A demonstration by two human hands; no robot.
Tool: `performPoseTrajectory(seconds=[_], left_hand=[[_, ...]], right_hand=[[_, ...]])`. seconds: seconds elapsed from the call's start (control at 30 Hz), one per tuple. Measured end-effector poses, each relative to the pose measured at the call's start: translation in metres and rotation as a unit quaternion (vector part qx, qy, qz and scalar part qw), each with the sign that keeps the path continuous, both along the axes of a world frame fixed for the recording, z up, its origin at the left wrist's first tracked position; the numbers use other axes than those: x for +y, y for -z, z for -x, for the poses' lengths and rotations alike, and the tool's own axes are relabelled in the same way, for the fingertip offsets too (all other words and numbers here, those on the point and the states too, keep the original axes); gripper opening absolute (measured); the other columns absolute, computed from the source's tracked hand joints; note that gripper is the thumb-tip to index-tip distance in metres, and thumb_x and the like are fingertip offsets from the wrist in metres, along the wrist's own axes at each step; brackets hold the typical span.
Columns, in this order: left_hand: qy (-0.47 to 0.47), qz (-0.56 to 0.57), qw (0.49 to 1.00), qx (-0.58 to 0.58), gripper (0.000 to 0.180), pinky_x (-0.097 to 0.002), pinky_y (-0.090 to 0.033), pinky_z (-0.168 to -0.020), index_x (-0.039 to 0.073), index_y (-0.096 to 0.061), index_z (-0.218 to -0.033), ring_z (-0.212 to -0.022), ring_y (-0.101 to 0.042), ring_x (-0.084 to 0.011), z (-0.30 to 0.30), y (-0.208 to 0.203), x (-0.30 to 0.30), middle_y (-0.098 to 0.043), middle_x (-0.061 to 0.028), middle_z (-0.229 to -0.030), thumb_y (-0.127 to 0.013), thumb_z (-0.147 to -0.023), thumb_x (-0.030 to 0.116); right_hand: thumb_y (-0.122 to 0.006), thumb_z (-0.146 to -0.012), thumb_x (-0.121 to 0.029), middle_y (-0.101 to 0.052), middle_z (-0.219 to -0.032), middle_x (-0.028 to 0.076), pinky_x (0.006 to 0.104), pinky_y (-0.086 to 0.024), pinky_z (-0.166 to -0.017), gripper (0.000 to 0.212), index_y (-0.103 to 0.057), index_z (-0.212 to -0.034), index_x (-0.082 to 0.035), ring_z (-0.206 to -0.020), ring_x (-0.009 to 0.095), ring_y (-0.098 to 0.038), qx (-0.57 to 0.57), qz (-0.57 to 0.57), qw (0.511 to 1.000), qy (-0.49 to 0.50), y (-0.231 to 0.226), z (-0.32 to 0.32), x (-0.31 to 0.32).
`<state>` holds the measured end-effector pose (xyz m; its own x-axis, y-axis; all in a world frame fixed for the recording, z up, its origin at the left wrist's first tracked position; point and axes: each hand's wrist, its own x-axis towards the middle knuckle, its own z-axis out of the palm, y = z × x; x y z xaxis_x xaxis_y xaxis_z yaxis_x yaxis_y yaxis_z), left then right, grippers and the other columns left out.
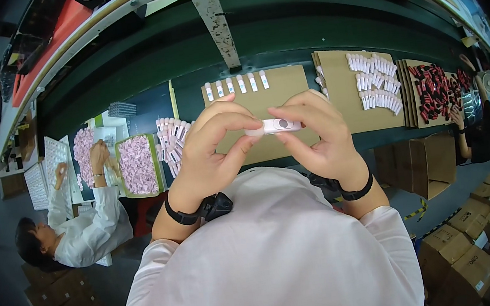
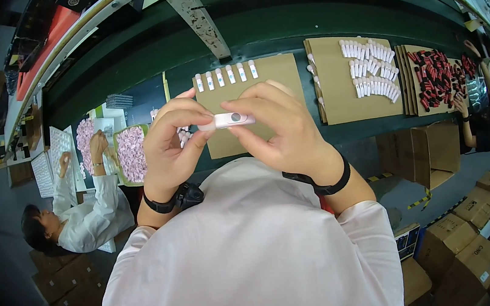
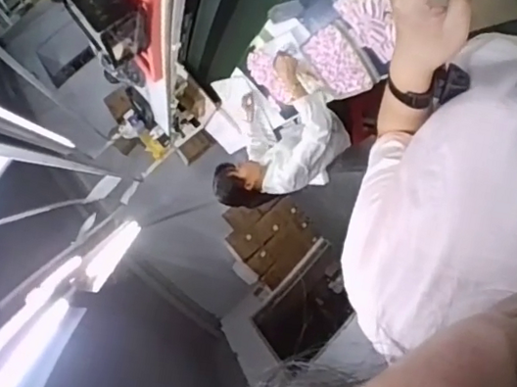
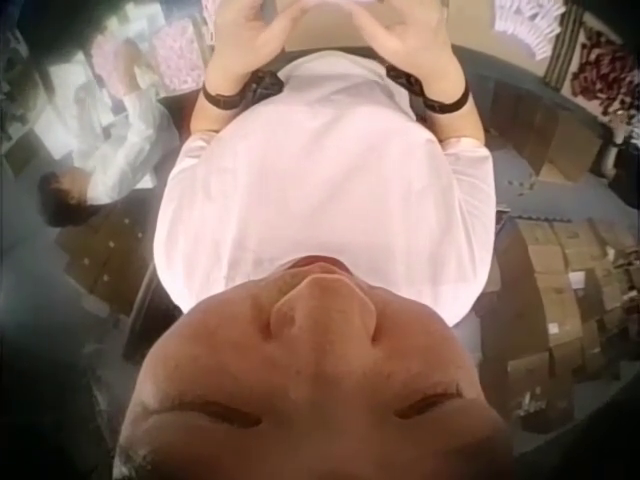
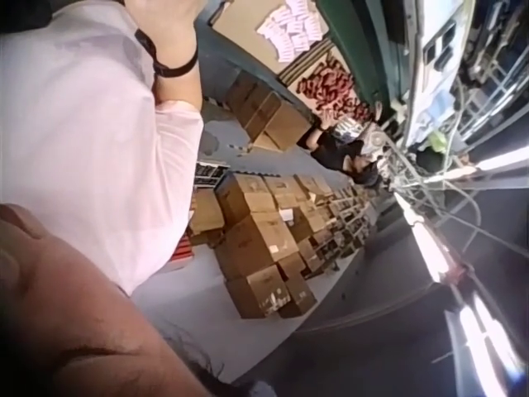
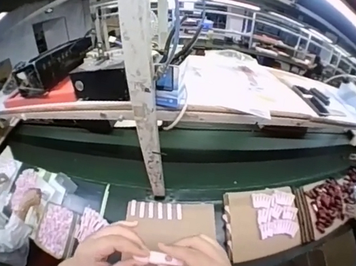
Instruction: The person picks up a white electronic device, inspects it by turning it over, and places it onto a cardboard sheet. They repeat this process for several devices, occasionally moving cardboard sheets to organize the items.
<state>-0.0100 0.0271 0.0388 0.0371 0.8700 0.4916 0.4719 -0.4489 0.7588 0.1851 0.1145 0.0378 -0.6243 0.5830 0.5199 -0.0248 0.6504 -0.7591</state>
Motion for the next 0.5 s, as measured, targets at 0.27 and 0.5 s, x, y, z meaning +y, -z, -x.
performPoseTrajectory(seconds=[0.27, 0.5], left_hand=[[-0.120, 0.102, 0.987, 0.040, 0.026, -0.0380, -0.047, -0.085, 0.002, -0.063, -0.103, -0.094, -0.061, -0.0296, 0.019, 0.057, 0.029, -0.061, -0.0139, -0.099, -0.069, -0.078, 0.003], [-0.175, 0.264, 0.945, 0.079, 0.026, -0.0346, -0.049, -0.082, -0.002, -0.061, -0.104, -0.093, -0.062, -0.0282, 0.059, 0.182, 0.006, -0.062, -0.0167, -0.100, -0.068, -0.081, 0.007]], right_hand=[[-0.067, -0.081, -0.006, -0.063, -0.088, 0.010, 0.0287, -0.047, -0.063, 0.018, -0.065, -0.097, 0.001, -0.072, 0.018, -0.060, -0.169, 0.165, 0.971, 0.039, 0.091, 0.010, 0.050], [-0.068, -0.080, -0.019, -0.068, -0.085, 0.017, 0.0364, -0.052, -0.067, 0.022, -0.064, -0.092, -0.001, -0.076, 0.030, -0.067, -0.309, 0.242, 0.902, 0.180, 0.245, 0.025, 0.117]])
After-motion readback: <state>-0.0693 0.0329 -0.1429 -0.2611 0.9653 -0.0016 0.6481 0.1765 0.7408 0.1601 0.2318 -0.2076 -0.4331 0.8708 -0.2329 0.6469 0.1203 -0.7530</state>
